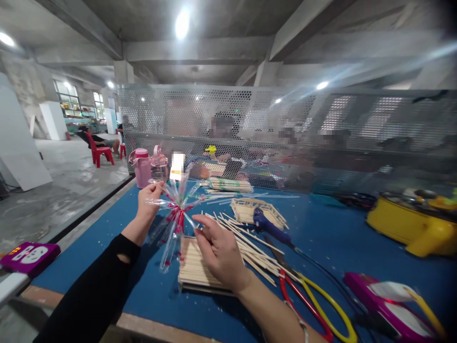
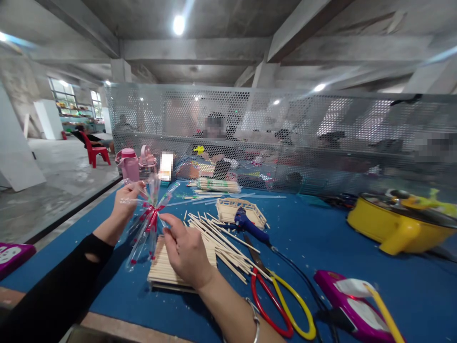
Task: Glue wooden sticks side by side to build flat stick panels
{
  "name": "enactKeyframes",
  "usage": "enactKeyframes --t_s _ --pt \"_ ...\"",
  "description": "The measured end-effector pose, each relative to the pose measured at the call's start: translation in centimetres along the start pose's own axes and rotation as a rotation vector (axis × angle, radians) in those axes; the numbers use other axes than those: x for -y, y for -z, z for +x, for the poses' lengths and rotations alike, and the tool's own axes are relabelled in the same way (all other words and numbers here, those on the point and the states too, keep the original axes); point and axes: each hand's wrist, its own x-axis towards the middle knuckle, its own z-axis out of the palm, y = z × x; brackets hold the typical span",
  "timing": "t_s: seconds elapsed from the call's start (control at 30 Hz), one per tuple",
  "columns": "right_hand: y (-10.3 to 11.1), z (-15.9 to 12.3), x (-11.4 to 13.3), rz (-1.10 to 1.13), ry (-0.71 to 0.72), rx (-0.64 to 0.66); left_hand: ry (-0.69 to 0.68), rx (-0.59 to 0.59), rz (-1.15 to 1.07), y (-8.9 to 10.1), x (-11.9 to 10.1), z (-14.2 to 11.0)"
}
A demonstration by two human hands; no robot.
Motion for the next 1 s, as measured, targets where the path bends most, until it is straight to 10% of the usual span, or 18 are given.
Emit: enactKeyframes --t_s 0.23,0.47,1.0 --pt "0.3 -0.2 -0.7 0.056 -0.059 -0.054 0.061 0.02 -0.017 -0.1 0.4 -0.4" --pt "3.3 0.8 -4.1 0.174 -0.287 -0.399 0.202 -0.052 -0.1 1.2 2.5 0.9" --pt "3.3 0.8 -4.9 -0.003 -0.238 -0.358 0.463 -0.2 -0.054 3.1 3.7 2.6"
